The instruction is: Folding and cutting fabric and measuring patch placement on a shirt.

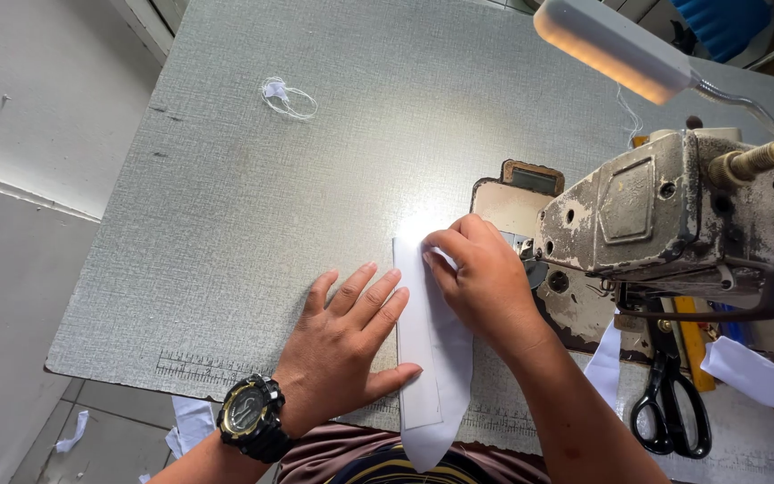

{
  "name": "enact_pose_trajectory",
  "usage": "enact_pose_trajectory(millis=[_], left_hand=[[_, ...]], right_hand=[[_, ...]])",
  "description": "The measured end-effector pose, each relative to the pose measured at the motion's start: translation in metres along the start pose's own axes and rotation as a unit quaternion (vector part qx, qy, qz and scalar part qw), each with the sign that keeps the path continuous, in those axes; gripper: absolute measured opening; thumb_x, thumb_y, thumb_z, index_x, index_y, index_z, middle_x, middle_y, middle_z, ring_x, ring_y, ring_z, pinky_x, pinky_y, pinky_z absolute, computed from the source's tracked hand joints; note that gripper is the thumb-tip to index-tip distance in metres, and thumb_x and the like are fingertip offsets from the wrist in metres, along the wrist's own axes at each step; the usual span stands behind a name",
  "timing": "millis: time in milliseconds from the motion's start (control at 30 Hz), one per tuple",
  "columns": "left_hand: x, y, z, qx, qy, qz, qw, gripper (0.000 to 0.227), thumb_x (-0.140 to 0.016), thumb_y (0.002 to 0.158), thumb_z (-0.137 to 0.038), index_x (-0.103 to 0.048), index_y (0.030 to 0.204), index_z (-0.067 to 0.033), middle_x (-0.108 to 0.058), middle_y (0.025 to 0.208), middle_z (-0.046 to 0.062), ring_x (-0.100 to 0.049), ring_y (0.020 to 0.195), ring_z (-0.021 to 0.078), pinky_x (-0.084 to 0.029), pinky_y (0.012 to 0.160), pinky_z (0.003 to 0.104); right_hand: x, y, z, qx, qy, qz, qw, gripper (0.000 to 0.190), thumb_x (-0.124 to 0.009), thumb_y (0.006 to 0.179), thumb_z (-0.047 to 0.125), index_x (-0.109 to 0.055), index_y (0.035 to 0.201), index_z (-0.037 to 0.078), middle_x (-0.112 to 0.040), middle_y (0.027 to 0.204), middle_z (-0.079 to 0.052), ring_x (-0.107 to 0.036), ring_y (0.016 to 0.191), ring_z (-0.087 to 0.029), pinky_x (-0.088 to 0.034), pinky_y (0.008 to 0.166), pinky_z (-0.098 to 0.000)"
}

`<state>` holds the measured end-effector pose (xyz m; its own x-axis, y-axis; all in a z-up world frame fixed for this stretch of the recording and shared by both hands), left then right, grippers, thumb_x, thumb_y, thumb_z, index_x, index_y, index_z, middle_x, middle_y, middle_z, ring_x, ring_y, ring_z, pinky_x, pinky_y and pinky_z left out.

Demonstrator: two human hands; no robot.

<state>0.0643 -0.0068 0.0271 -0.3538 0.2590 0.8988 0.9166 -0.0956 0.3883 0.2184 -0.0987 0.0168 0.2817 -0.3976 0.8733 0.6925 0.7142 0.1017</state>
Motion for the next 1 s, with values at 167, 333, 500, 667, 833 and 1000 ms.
enact_pose_trajectory(millis=[167,333,500,667,833,1000], left_hand=[[0.000,0.000,0.000,0.002,0.006,0.004,1.000,0.079,-0.069,0.081,-0.069,-0.063,0.134,-0.0112,-0.058,0.147,0.009,-0.050,0.139,0.0315,-0.029,0.113,0.055],[-0.002,0.001,0.000,0.004,0.019,0.009,1.000,0.080,-0.070,0.078,-0.071,-0.064,0.132,-0.0121,-0.059,0.147,0.010,-0.051,0.137,0.0316,-0.032,0.110,0.058],[-0.004,0.003,0.001,0.004,0.031,0.026,0.999,0.080,-0.072,0.075,-0.072,-0.065,0.129,-0.0139,-0.059,0.145,0.008,-0.051,0.136,0.0321,-0.032,0.109,0.063],[-0.002,0.004,0.001,-0.002,0.031,0.014,0.999,0.081,-0.073,0.073,-0.073,-0.065,0.130,-0.0159,-0.060,0.143,0.007,-0.052,0.134,0.0311,-0.033,0.108,0.061],[-0.001,0.006,0.001,0.000,0.023,0.023,0.999,0.080,-0.072,0.074,-0.075,-0.066,0.126,-0.0148,-0.061,0.141,0.007,-0.052,0.134,0.0317,-0.032,0.108,0.061],[-0.002,0.011,0.003,0.009,0.030,0.039,0.999,0.076,-0.071,0.074,-0.074,-0.067,0.122,-0.0152,-0.062,0.138,0.006,-0.051,0.134,0.0327,-0.031,0.108,0.061]], right_hand=[[0.000,0.001,0.000,0.017,0.006,-0.007,1.000,0.006,-0.069,0.093,0.021,-0.071,0.098,0.019,-0.058,0.089,-0.003,-0.057,0.083,-0.025,-0.045,0.068,-0.0416],[0.000,0.002,0.001,0.026,0.008,-0.013,1.000,0.005,-0.069,0.093,0.022,-0.070,0.097,0.018,-0.057,0.088,-0.004,-0.057,0.082,-0.026,-0.044,0.068,-0.0420],[0.005,-0.010,0.011,0.034,-0.038,-0.008,0.999,0.010,-0.065,0.094,0.019,-0.067,0.102,0.013,-0.057,0.091,-0.007,-0.055,0.085,-0.031,-0.045,0.068,-0.0456],[0.027,-0.054,0.045,0.160,-0.035,-0.099,0.982,0.009,-0.064,0.097,0.015,-0.069,0.100,0.008,-0.067,0.102,-0.009,-0.060,0.092,-0.032,-0.045,0.076,-0.0438],[0.038,-0.090,0.052,0.167,-0.043,-0.106,0.979,0.015,-0.063,0.097,0.016,-0.067,0.107,0.006,-0.069,0.111,-0.011,-0.063,0.102,-0.033,-0.047,0.087,-0.0448],[0.036,-0.158,0.058,0.111,0.089,-0.130,0.981,0.016,-0.069,0.091,0.012,-0.069,0.103,0.002,-0.069,0.095,-0.015,-0.068,0.077,-0.026,-0.057,0.073,-0.0331]])
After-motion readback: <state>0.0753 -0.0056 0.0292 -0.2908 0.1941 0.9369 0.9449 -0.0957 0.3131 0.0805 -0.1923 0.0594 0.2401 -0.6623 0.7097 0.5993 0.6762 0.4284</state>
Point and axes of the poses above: each hand's wrist, its own y-axis towards the middle knuckle, its own x-axis out of the back of the hand, z = x × y, the point moved 7 cm from there along y, towards the middle knuckle
